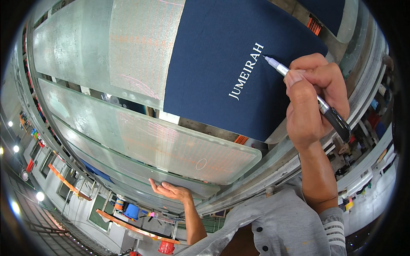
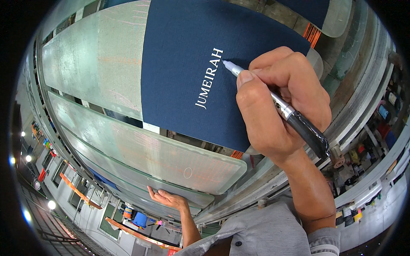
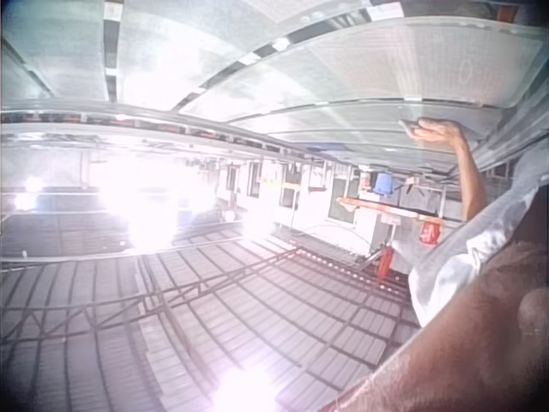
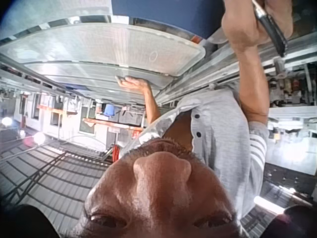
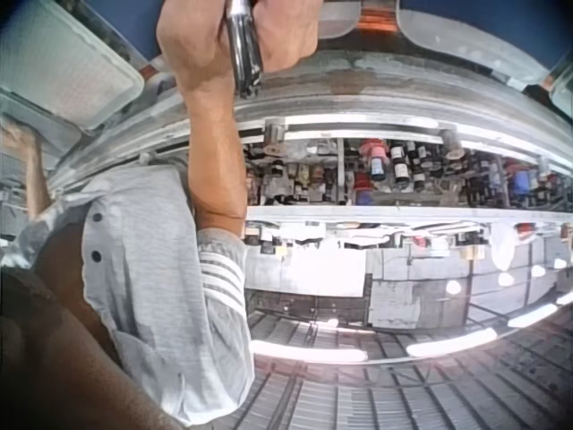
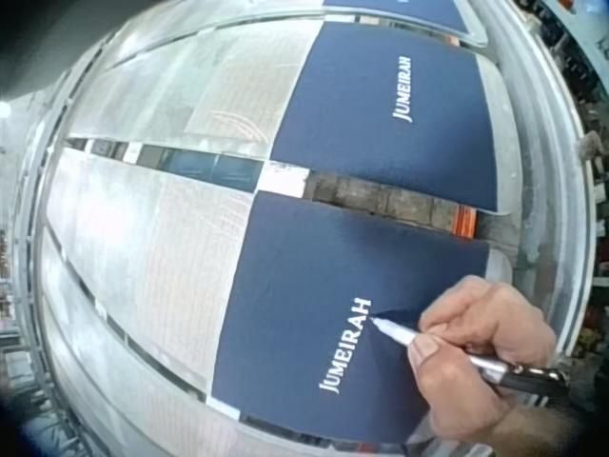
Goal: The person uses a white marker to hand-letter the word 'JUMEIRAH' on several dark blue rectangular panels arranged on a workbench. The person writes each letter carefully, moving from one panel to the next in sequence.
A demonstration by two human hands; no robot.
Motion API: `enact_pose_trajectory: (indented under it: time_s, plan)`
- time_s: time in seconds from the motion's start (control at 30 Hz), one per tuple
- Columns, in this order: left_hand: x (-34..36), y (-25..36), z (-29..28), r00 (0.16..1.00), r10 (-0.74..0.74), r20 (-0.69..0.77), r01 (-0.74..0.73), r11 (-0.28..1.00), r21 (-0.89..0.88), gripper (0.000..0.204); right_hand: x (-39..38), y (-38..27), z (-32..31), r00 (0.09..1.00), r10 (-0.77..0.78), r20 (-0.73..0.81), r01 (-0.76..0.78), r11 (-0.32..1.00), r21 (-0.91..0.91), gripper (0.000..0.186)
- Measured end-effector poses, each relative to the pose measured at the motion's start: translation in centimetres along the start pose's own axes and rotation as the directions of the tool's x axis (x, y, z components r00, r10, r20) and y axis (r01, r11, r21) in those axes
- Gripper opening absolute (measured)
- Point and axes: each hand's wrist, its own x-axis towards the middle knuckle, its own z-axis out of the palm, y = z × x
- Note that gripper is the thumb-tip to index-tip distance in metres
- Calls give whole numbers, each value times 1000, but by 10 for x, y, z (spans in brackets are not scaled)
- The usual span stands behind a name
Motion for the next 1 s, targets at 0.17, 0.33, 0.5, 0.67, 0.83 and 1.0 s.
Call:
enact_pose_trajectory:
  time_s: [0.17,0.33,0.5,0.67,0.83,1.0]
  plan:
    - [-1,-11,-3,1000,-1,19,1,1000,18,51,-1,0,0,1000,6,-9,-6,1000,10,8]
    - [-8,-10,-2,999,-14,34,13,1000,9,51,0,0,-3,1000,16,6,-16,1000,10,7]
    - [-10,4,2,1000,-8,-6,8,998,-59,41,1,-6,2,995,92,-40,-86,986,143,8]
    - [3,-12,-2,997,69,-47,-73,992,-100,31,6,-12,-7,984,181,9,-171,914,367,12]
    - [5,-28,-30,991,-69,-114,43,975,-217,29,-5,-52,-39,879,370,302,-477,660,581,11]
    - [11,-53,-18,878,-475,59,360,574,-736,33,-29,-80,-144,755,438,489,-644,634,427,11]
